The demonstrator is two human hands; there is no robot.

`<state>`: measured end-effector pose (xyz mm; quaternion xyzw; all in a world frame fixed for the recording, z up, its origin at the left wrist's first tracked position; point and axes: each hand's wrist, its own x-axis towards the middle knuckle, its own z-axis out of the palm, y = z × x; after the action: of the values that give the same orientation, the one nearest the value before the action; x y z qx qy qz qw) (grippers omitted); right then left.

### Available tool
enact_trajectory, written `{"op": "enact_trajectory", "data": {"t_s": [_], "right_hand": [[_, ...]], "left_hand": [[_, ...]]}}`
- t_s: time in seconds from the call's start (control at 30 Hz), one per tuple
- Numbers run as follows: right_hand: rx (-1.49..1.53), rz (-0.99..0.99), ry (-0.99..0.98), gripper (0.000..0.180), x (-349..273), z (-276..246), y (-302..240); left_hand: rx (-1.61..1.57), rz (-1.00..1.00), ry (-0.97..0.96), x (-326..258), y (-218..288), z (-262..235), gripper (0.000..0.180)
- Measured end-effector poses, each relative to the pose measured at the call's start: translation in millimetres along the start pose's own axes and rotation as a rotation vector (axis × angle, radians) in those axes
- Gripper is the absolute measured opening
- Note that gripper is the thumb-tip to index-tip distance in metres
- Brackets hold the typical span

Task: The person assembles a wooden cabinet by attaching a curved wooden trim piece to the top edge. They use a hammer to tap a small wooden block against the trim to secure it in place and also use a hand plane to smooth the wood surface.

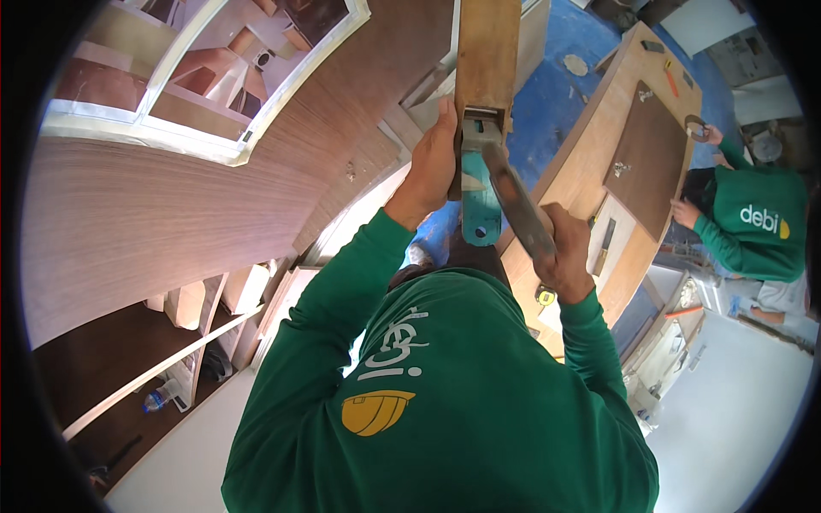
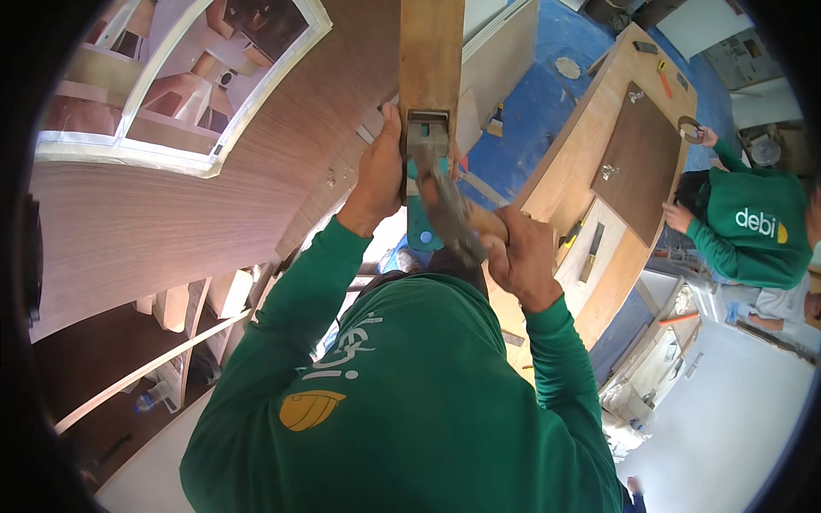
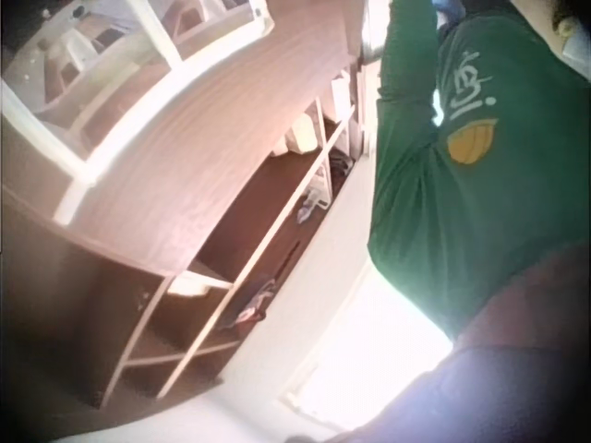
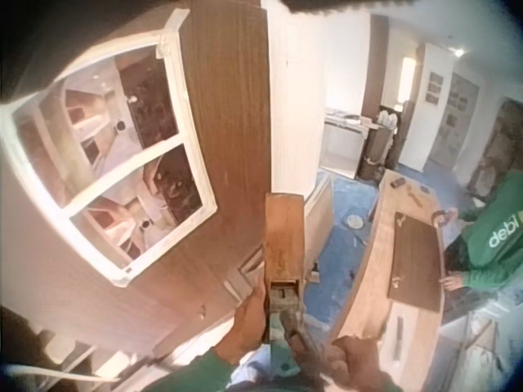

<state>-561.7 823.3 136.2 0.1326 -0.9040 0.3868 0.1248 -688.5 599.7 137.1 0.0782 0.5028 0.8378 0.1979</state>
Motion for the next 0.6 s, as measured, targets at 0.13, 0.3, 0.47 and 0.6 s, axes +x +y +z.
{"op": "enact_trajectory", "data": {"t_s": [0.13,0.3,0.47,0.6], "right_hand": [[0.072,-0.078,0.037,0.057,-11.0,-2.9,-12.8],[0.032,0.198,-0.106,0.059,-15.6,6.0,11.4],[-0.105,-0.121,0.102,0.053,-64.2,17.1,39.1],[0.115,0.31,0.075,0.046,-84.8,42.4,45.9]], "left_hand": [[-0.047,0.015,-0.079,-3.4,1.5,-4.0,0.082],[0.078,-0.037,-0.015,-6.2,-4.4,-12.7,0.086],[0.009,-0.176,-0.048,-7.8,22.8,-13.7,0.052],[0.292,0.164,-0.067,3.0,104.0,-2.2,0.048]]}}
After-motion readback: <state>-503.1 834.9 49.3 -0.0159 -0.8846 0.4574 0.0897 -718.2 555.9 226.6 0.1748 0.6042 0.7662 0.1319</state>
